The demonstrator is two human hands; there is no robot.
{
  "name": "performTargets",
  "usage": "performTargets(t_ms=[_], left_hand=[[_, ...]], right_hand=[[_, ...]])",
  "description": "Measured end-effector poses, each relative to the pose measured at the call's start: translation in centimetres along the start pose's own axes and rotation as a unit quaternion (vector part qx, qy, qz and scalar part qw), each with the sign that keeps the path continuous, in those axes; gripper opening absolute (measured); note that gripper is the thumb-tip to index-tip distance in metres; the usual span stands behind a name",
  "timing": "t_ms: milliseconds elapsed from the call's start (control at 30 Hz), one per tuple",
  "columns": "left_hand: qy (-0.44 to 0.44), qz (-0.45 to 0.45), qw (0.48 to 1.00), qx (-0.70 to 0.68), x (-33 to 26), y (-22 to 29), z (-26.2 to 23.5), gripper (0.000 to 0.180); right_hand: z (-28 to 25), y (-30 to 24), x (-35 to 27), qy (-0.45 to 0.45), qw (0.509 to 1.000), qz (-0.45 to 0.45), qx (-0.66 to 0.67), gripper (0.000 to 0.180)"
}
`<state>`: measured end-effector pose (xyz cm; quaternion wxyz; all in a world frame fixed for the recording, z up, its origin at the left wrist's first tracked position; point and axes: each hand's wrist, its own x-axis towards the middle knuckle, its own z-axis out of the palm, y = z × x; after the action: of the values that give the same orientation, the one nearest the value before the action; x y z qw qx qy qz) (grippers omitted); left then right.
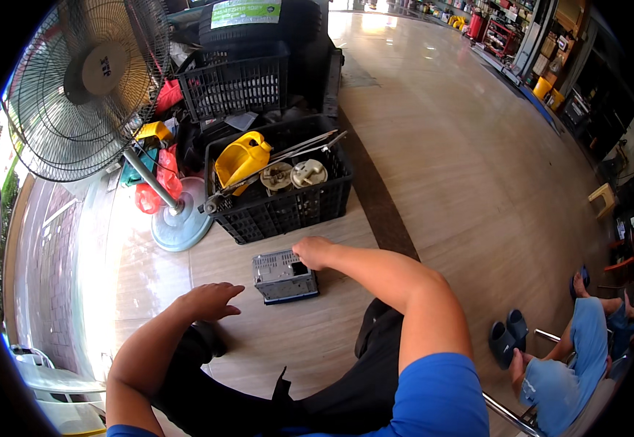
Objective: The person dismantles a metallic electronic component by hand while seated on the floor, using a screwdriver to remove several screws from the top and sides of the metal housing.
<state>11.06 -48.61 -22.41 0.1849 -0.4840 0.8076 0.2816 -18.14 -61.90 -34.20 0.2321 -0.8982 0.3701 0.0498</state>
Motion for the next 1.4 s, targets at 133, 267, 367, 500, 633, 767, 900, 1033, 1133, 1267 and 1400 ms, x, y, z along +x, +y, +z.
performTargets(t_ms=[133,267,367,500,633,767,900,1033,1133,1267,1400], left_hand=[[-0.034,-0.012,0.999,0.005,0.4,0.9,-1.0,0.061],[-0.034,-0.010,0.999,0.000,0.9,0.7,-1.2,0.060],[-0.031,-0.028,0.999,-0.019,-0.5,-0.2,-0.8,0.060],[0.002,-0.008,1.000,-0.013,0.1,-0.2,0.3,0.052],[-0.036,-0.004,0.999,0.013,2.6,0.6,0.6,0.049],[-0.025,-0.004,1.000,0.019,2.0,1.0,1.1,0.048],[-0.024,-0.013,1.000,0.007,1.9,0.9,0.9,0.048],[-0.012,0.005,1.000,0.029,2.0,-0.1,1.3,0.049],[-0.011,0.008,0.999,0.033,3.0,-0.3,1.3,0.048],[-0.026,0.004,0.999,0.018,3.4,-0.5,1.6,0.044],[-0.008,0.011,1.000,0.014,3.2,-0.6,1.8,0.042]], right_hand=[[0.3,0.9,-0.2,0.002,1.000,0.002,0.000,0.021],[0.2,1.4,0.1,0.007,1.000,0.001,-0.001,0.020],[-0.1,-0.1,1.4,-0.002,1.000,-0.020,-0.016,0.021],[-0.8,0.2,1.0,-0.027,0.999,0.014,0.007,0.022],[-0.5,1.7,-0.9,0.080,0.996,0.021,0.025,0.025],[-1.4,0.4,-1.2,0.068,0.997,0.015,0.016,0.024],[-1.7,0.3,-1.5,0.061,0.998,0.012,-0.005,0.022],[-2.2,-0.7,-1.6,0.067,0.998,0.018,0.006,0.021],[-1.9,0.8,-1.3,0.084,0.996,-0.002,-0.001,0.021],[-1.8,-0.1,-1.0,0.116,0.993,-0.017,0.017,0.020],[-1.6,0.0,-0.4,0.114,0.993,-0.029,0.019,0.020]])
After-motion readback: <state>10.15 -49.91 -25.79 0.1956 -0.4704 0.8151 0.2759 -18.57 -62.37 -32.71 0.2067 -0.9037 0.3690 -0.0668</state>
